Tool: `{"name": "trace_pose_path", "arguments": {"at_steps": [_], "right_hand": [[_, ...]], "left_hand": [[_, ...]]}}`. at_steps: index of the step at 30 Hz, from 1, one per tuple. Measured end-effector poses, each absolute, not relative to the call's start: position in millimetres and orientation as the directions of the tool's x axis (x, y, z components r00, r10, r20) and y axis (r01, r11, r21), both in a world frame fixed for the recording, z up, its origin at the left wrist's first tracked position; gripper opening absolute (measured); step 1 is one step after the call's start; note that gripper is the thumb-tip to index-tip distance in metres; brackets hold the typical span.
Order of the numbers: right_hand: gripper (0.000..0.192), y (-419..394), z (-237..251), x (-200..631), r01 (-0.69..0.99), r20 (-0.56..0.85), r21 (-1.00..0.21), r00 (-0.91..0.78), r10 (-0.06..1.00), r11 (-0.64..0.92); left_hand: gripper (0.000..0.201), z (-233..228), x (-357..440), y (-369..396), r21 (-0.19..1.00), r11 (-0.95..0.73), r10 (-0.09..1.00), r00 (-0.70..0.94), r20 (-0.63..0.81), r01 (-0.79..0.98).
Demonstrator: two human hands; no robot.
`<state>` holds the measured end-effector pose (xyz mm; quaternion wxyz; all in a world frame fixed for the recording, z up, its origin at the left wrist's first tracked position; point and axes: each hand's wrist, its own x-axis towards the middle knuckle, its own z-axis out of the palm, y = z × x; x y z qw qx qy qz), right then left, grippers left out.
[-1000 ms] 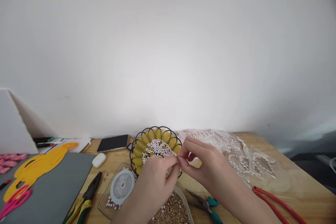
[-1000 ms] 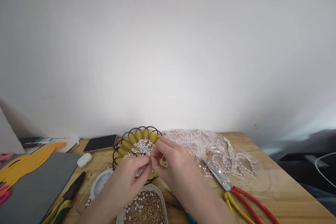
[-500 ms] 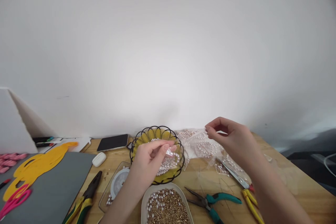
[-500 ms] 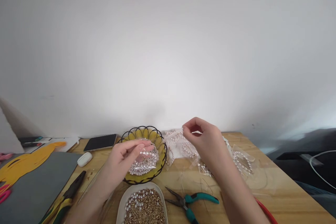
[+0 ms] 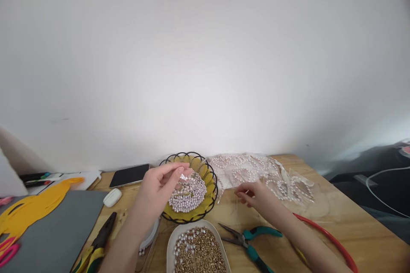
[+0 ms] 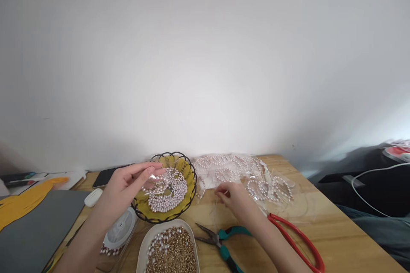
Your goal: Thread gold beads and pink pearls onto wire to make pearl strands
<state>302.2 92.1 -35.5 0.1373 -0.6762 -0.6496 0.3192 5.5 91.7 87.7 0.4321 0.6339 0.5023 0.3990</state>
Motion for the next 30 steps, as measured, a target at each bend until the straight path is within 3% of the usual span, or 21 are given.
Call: {"name": "trace_pose_path", "arguments": {"at_steps": [4,13,16,19,21,23,26,30], "right_hand": [[0.031,63.3,-43.6,322.3,0.877,-0.138,-0.477,-0.006,0.99,-0.061],[0.025,25.9,-23.0,343.7,0.911,-0.012,-0.411,0.033,0.999,-0.035],[0.025,29.7,1.2,333.5,0.857,0.032,-0.515,-0.009,0.999,0.024],[0.039,40.4,32.2,307.3,0.584,0.06,-0.808,-0.059,0.996,0.083],[0.049,50.4,49.9,285.7,0.368,0.086,-0.923,-0.096,0.992,0.115],[0.048,61.6,62.1,266.4,0.253,0.082,-0.96,-0.145,0.986,0.117],[0.033,76.9,71.0,248.6,0.212,0.088,-0.97,-0.152,0.984,0.119],[0.03,87.9,75.1,243.6,0.193,0.115,-0.97,-0.161,0.98,0.145]], "left_hand": [[0.028,87.4,10.5,90.6,0.956,-0.109,0.976,0.212,0.051,0.273],[0.027,82.6,10.0,101.8,0.981,-0.082,0.931,0.365,0.012,0.178],[0.031,73.7,16.2,104.5,0.998,0.037,0.927,0.373,-0.051,0.043],[0.037,63.3,26.2,103.3,0.982,0.166,0.914,0.387,-0.121,-0.086],[0.038,58.9,31.7,101.1,0.969,0.203,0.906,0.403,-0.131,-0.143],[0.037,57.7,34.9,98.8,0.956,0.218,0.904,0.409,-0.123,-0.196],[0.039,60.5,34.5,97.1,0.944,0.202,0.926,0.365,-0.098,-0.259],[0.042,67.1,24.9,99.4,0.974,0.14,0.947,0.311,-0.079,-0.176]]}}
